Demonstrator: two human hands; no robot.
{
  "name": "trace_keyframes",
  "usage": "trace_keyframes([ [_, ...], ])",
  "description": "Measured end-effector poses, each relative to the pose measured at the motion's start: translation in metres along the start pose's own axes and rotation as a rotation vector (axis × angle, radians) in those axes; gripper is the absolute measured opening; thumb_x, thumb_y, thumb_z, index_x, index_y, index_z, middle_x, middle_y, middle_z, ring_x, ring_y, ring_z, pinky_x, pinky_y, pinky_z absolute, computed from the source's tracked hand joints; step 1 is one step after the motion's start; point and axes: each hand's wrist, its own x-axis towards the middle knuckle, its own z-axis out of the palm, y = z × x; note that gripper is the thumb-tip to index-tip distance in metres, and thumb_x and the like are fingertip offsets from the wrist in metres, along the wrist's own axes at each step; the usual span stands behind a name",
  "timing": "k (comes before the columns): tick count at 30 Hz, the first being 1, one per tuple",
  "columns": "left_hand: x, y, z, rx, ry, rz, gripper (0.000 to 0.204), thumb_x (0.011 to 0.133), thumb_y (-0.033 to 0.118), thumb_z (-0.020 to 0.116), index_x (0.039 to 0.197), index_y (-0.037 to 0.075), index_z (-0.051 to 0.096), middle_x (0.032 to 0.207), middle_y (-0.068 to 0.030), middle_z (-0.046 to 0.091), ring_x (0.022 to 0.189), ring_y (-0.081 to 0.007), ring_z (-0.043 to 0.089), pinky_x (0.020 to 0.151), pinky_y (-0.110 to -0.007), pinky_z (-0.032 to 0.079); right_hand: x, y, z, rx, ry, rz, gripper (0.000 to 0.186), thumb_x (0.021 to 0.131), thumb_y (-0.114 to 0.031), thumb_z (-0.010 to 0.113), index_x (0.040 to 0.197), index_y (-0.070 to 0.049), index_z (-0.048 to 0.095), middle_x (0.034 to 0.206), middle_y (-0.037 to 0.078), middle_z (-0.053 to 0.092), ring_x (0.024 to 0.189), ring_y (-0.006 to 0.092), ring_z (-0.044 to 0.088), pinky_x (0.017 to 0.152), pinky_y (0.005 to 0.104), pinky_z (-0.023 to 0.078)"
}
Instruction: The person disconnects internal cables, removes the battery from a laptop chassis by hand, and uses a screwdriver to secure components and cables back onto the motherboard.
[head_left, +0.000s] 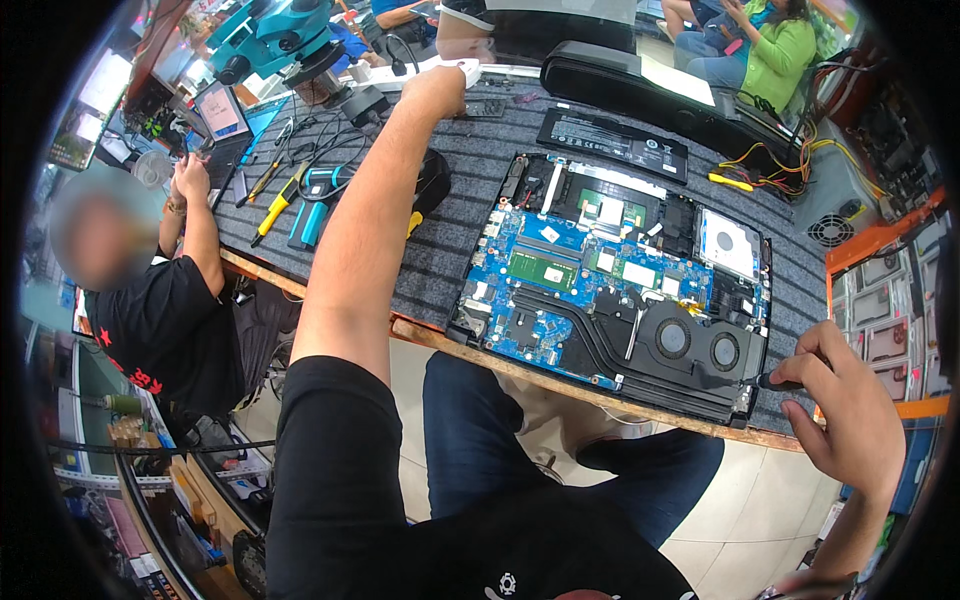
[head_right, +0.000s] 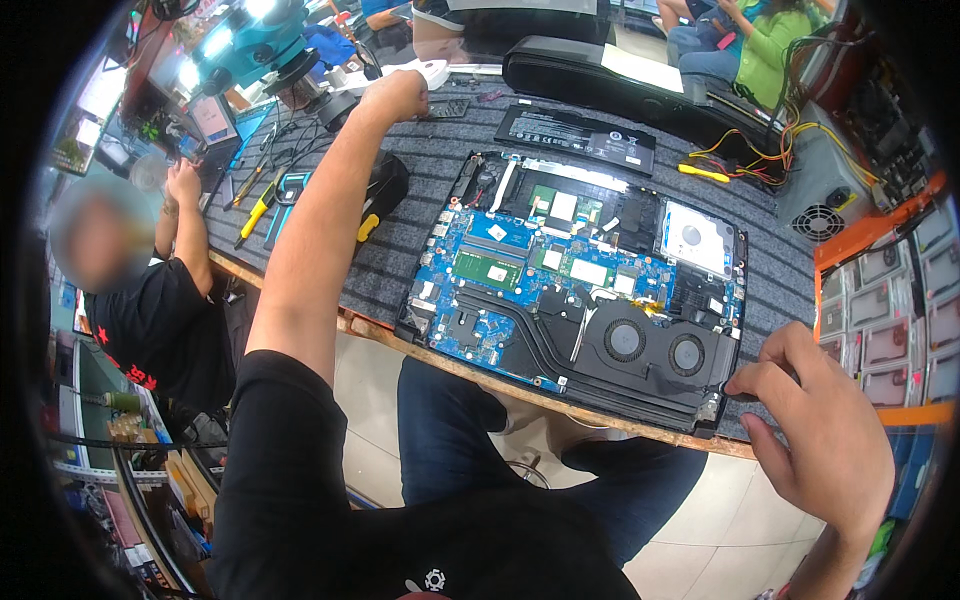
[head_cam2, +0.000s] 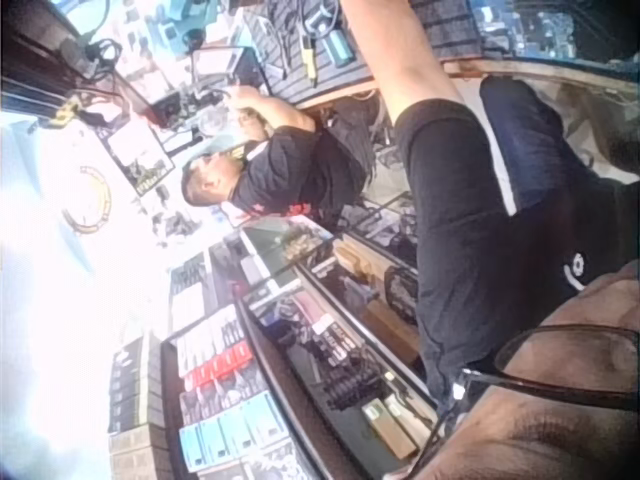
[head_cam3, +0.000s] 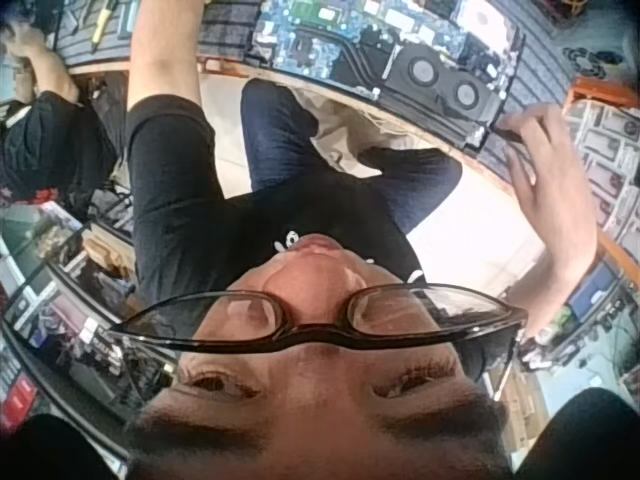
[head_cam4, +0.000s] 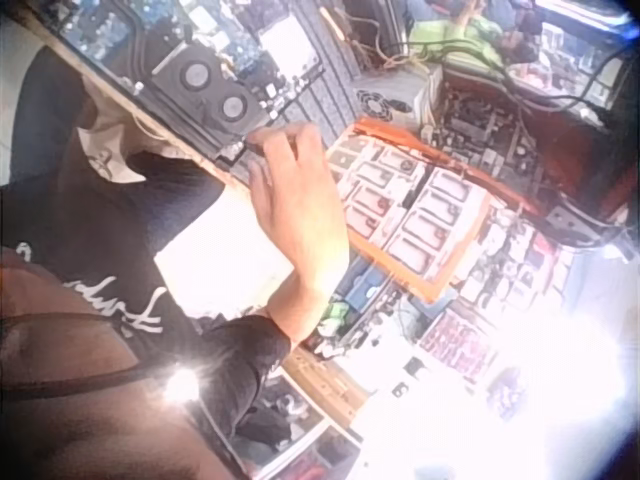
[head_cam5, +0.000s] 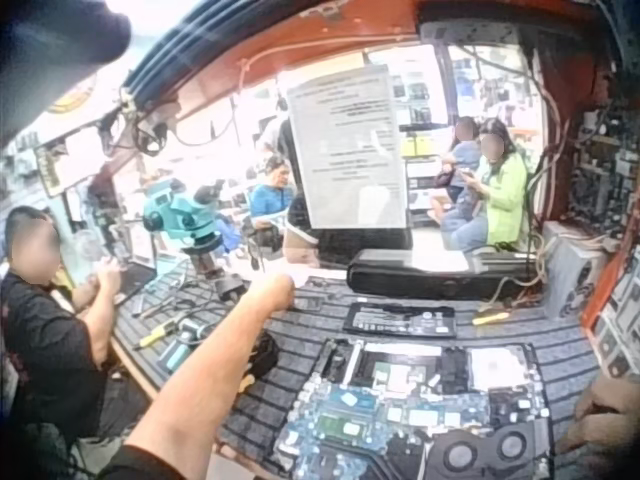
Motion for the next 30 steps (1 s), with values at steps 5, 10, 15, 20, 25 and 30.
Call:
trace_keyframes([
  [5,0.003,-0.009,0.004,0.003,0.036,0.024,0.022,0.077,0.027,0.077,0.093,0.011,0.077,0.092,-0.0155,0.076,0.088,-0.0326,0.074,0.08,-0.044,0.058,0.001,0.003,0.002,0.011,0.005,-0.02,0.034,0.075,0.002,0.073,0.107,-0.008,0.063,0.106,0.014,0.05,0.089,0.0333,0.062,0.074,0.0431,0.048],
  [10,0.008,-0.014,-0.006,-0.151,0.021,0.002,0.023,0.076,0.026,0.08,0.092,0.009,0.077,0.087,-0.0113,0.077,0.083,-0.0274,0.074,0.075,-0.041,0.057,-0.001,0.001,0.001,0.027,0.028,-0.011,0.033,0.075,0.002,0.072,0.106,-0.007,0.064,0.106,0.014,0.051,0.089,0.0339,0.062,0.074,0.0436,0.047],
  [15,0.007,-0.022,0.001,-0.188,-0.08,0.109,0.016,0.076,0.023,0.078,0.088,0.012,0.078,0.086,-0.0103,0.076,0.081,-0.0276,0.073,0.074,-0.041,0.057,0.002,0.007,0.006,0.055,0.026,-0.022,0.033,0.075,0.001,0.073,0.106,-0.007,0.064,0.106,0.015,0.051,0.089,0.0342,0.062,0.075,0.0436,0.047],
  [20,0.006,-0.008,0.003,-0.097,-0.004,0.065,0.012,0.075,0.019,0.077,0.084,0.012,0.077,0.084,-0.0109,0.075,0.081,-0.0294,0.073,0.075,-0.041,0.057,0.001,0.004,0.002,0.028,0.006,0.001,0.035,0.074,0.0,0.073,0.106,-0.007,0.065,0.107,0.015,0.051,0.09,0.0343,0.062,0.075,0.0438,0.048],
  [25,0.004,-0.006,-0.006,-0.155,0.061,0.054,0.023,0.074,0.018,0.078,0.096,0.011,0.078,0.099,-0.0165,0.076,0.097,-0.0354,0.073,0.086,-0.046,0.058,0.002,0.004,0.002,0.023,0.003,-0.004,0.035,0.073,0.0,0.074,0.107,-0.007,0.064,0.107,0.015,0.051,0.091,0.0337,0.062,0.076,0.0434,0.047],
  [30,0.011,-0.015,0.002,-0.211,0.095,0.102,0.016,0.072,0.016,0.078,0.086,0.01,0.073,0.09,-0.0123,0.075,0.089,-0.0326,0.073,0.08,-0.044,0.057,0.003,0.004,0.002,0.021,0.004,-0.008,0.036,0.073,0.0,0.076,0.106,-0.008,0.064,0.107,0.014,0.051,0.092,0.0328,0.061,0.076,0.0427,0.047],
])
